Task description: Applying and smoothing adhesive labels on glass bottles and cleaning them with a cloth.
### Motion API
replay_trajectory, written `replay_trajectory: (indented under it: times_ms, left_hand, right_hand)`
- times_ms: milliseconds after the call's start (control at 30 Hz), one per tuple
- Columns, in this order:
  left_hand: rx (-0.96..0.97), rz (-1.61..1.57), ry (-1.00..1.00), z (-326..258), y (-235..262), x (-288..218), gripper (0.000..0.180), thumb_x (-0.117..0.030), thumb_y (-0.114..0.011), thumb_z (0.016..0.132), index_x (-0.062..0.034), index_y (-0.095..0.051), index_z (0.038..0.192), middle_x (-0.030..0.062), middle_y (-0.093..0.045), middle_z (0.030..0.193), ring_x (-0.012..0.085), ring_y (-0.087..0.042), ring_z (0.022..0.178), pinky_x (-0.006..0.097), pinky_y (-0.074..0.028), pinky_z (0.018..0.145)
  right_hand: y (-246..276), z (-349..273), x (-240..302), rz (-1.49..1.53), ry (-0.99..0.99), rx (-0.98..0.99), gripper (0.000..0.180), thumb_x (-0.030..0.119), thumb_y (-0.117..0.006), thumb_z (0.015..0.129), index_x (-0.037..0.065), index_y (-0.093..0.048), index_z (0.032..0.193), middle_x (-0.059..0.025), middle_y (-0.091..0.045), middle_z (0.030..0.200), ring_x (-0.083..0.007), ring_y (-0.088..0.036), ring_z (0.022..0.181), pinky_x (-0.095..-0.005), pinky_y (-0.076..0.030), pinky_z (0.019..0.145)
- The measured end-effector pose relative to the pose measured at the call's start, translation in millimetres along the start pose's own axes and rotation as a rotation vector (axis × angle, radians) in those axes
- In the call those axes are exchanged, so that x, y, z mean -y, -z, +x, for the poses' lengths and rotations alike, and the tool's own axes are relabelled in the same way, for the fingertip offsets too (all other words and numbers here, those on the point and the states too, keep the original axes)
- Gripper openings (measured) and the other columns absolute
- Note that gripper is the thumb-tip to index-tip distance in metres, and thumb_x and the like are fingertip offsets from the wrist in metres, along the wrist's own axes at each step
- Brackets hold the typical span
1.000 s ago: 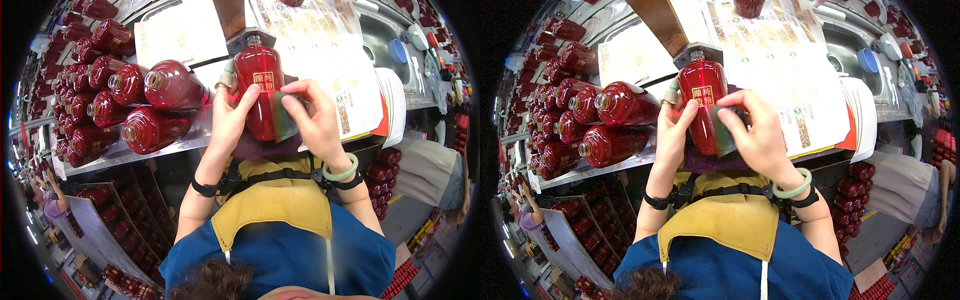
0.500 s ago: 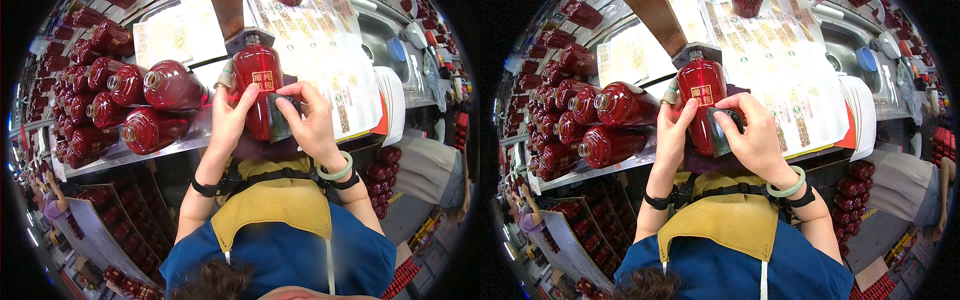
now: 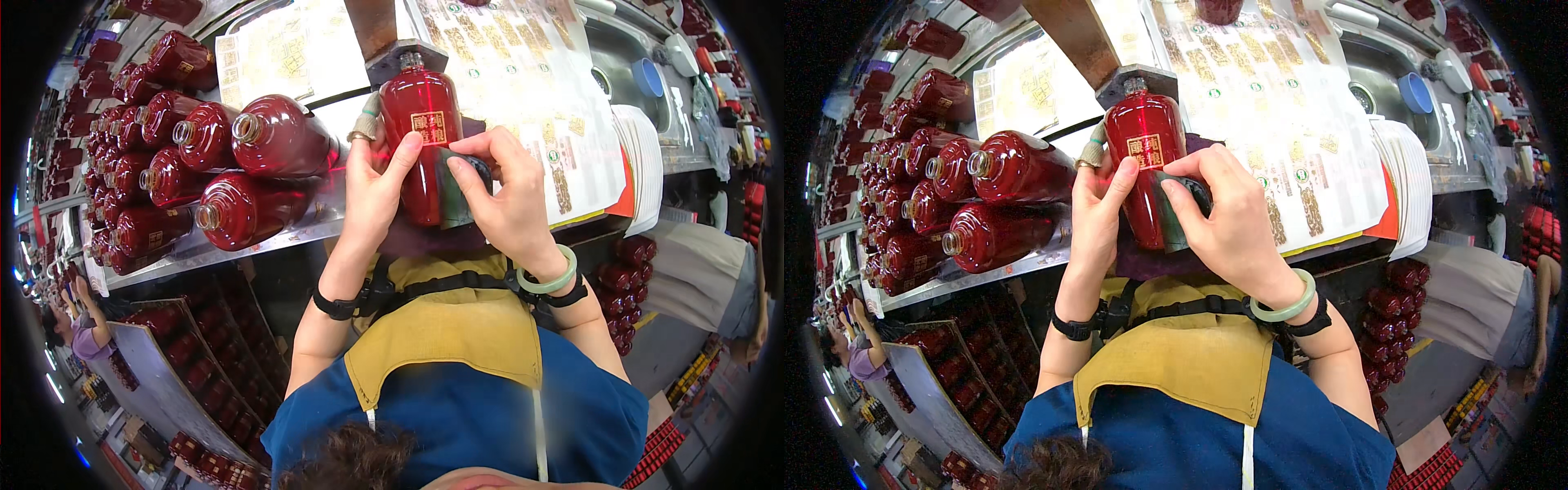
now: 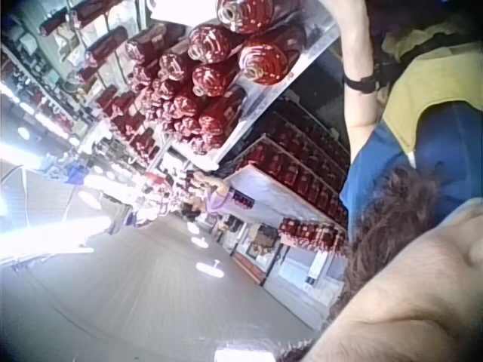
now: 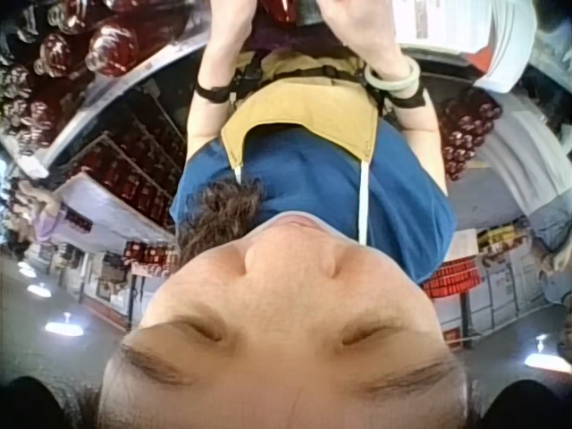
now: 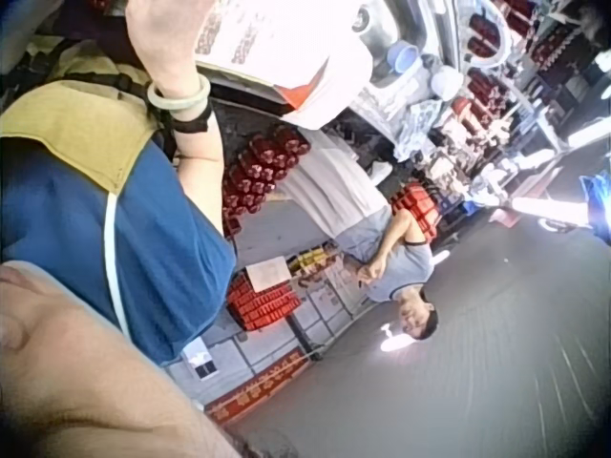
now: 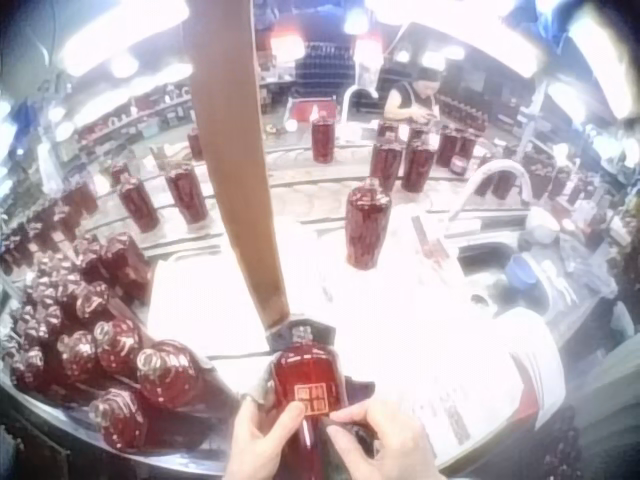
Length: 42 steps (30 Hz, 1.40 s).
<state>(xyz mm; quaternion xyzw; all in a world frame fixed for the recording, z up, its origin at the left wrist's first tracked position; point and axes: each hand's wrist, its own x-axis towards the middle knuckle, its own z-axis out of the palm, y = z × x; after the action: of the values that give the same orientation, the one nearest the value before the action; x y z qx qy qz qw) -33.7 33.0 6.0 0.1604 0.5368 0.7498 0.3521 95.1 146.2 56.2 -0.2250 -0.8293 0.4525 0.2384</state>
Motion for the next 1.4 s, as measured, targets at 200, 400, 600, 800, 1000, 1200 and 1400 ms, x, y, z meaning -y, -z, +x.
replay_trajectory:
  times_ms: [200, 400, 600, 800, 1000, 1200, 1400]
  left_hand:
    - [-0.004, -0.109, 0.017, 2, -1, -6, 0.061, -0.019, -0.062, 0.106, 0.0011, -0.034, 0.156, 0.0163, -0.053, 0.148, 0.021, -0.054, 0.133, 0.037, -0.046, 0.111]
    - [-0.036, -0.034, 0.029, 3, -5, -6, 0.062, -0.015, -0.065, 0.104, 0.0003, -0.034, 0.156, 0.0162, -0.056, 0.145, 0.0204, -0.058, 0.129, 0.036, -0.049, 0.108]
    - [-0.043, -0.049, 0.015, 5, -4, -3, 0.063, -0.015, -0.066, 0.103, -0.0008, -0.036, 0.156, 0.0164, -0.058, 0.141, 0.0203, -0.059, 0.127, 0.036, -0.05, 0.106]
    - [-0.038, -0.03, 0.003, 5, -6, -5, 0.062, -0.015, -0.066, 0.103, -0.0008, -0.036, 0.155, 0.016, -0.059, 0.141, 0.02, -0.059, 0.127, 0.036, -0.05, 0.106]
    - [-0.047, -0.042, 0.002, 5, -5, -4, 0.062, -0.015, -0.066, 0.103, -0.0007, -0.036, 0.155, 0.0158, -0.058, 0.143, 0.0202, -0.058, 0.129, 0.036, -0.048, 0.108]
    - [-0.04, -0.028, 0.003, 4, -6, -4, 0.062, -0.015, -0.066, 0.103, -0.0009, -0.036, 0.156, 0.0159, -0.057, 0.144, 0.0207, -0.058, 0.129, 0.036, -0.048, 0.109]
    - [-0.045, -0.033, -0.005, 4, -6, -2, 0.062, -0.015, -0.066, 0.103, -0.0008, -0.036, 0.155, 0.0162, -0.057, 0.144, 0.0208, -0.058, 0.129, 0.036, -0.048, 0.109]
  right_hand:
    - [16, 22, -29, 0.487, -0.218, -0.018, 0.015, 0.007, -0.061, 0.102, -0.001, -0.068, 0.113, -0.0017, -0.069, 0.095, -0.0056, -0.059, 0.087, -0.0225, -0.049, 0.079]
    - [-8, 28, -38, 0.425, -0.374, 0.111, 0.037, 0.03, -0.082, 0.09, 0.002, -0.062, 0.105, 0.0026, -0.055, 0.085, -0.0061, -0.048, 0.077, -0.0232, -0.045, 0.072]
    - [-14, 27, -44, 0.45, -0.381, 0.088, 0.042, 0.031, -0.086, 0.087, 0.003, -0.06, 0.106, 0.0028, -0.054, 0.086, -0.0066, -0.046, 0.078, -0.0234, -0.043, 0.07]
    - [-10, 29, -39, 0.457, -0.381, 0.1, 0.04, 0.029, -0.085, 0.089, 0.003, -0.06, 0.105, 0.0034, -0.053, 0.084, -0.0062, -0.046, 0.078, -0.0232, -0.043, 0.069]
    - [-10, 28, -40, 0.452, -0.384, 0.11, 0.042, 0.03, -0.085, 0.088, 0.002, -0.06, 0.106, 0.0029, -0.053, 0.086, -0.0061, -0.046, 0.078, -0.0233, -0.044, 0.071]
    - [-8, 29, -40, 0.439, -0.406, 0.122, 0.043, 0.031, -0.086, 0.087, 0.001, -0.06, 0.106, 0.0026, -0.053, 0.087, -0.0062, -0.045, 0.078, -0.0236, -0.045, 0.072]
    - [-10, 29, -42, 0.48, -0.426, 0.117, 0.041, 0.029, -0.085, 0.088, 0.002, -0.06, 0.105, 0.0035, -0.052, 0.085, -0.0061, -0.044, 0.077, -0.0234, -0.044, 0.071]
